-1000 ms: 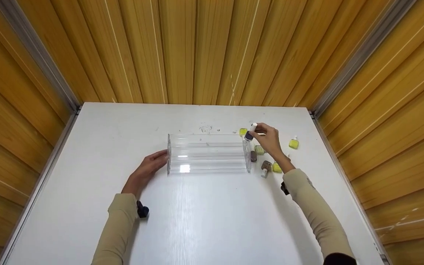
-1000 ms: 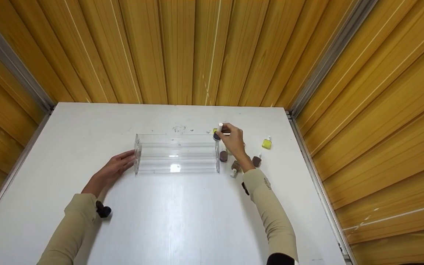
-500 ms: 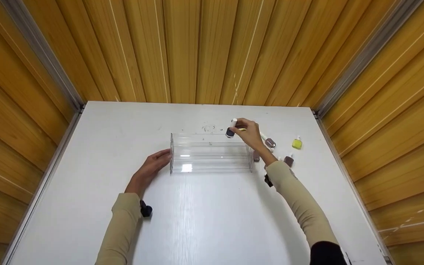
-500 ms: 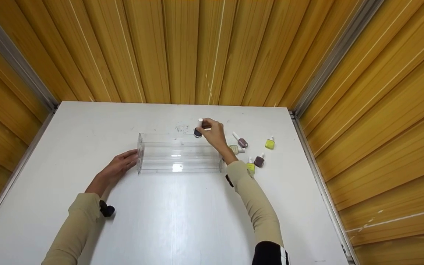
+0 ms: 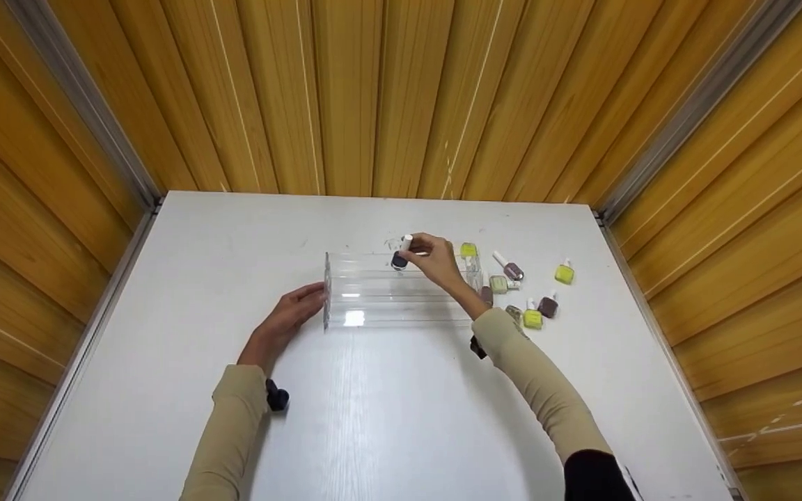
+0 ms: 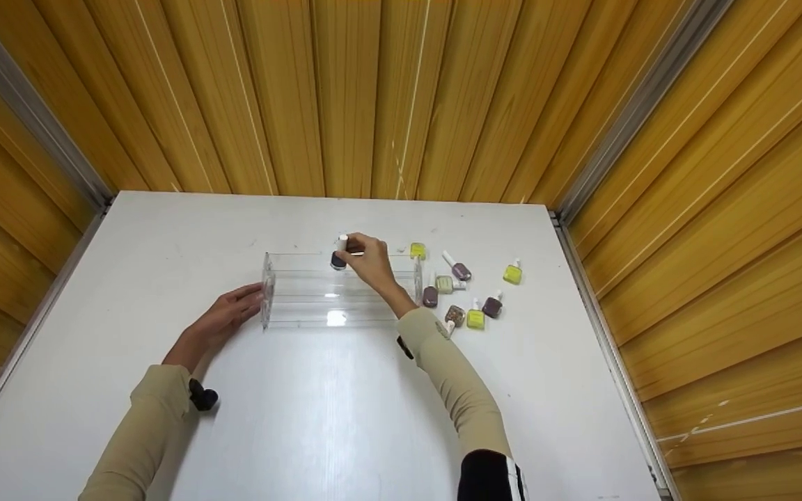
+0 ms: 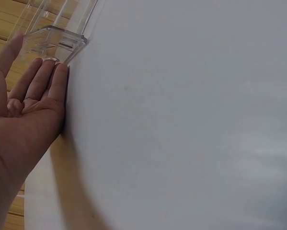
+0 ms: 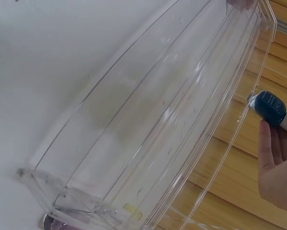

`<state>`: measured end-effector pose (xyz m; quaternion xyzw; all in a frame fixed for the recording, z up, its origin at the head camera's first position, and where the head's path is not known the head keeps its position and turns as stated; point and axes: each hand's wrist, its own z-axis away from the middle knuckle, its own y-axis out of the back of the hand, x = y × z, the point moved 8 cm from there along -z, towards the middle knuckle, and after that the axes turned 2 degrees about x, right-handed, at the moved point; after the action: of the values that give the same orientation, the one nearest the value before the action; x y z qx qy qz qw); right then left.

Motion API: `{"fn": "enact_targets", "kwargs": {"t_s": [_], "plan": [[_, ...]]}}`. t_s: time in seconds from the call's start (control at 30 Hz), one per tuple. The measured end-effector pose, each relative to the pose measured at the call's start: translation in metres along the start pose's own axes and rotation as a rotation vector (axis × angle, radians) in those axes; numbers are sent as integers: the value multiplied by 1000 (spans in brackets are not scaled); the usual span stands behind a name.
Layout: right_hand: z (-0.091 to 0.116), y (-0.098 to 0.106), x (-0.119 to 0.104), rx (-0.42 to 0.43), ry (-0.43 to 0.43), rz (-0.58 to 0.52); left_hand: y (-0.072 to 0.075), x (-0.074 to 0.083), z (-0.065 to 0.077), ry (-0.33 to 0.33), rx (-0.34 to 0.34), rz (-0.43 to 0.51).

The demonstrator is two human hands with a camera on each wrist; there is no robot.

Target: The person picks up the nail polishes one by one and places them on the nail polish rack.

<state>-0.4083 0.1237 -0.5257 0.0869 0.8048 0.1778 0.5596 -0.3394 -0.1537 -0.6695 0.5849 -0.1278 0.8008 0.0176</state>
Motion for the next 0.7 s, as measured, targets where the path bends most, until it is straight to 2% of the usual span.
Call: {"fn": "enact_targets", "kwargs": {"t_s": [0.33,0.7], "plan": [[-12,-38,-22,-81,53,25,-1,1,-1,-8,-3,1],[-15,-75,-35,-153,76,22,-3,1,1,-5,-2,-32]]}}
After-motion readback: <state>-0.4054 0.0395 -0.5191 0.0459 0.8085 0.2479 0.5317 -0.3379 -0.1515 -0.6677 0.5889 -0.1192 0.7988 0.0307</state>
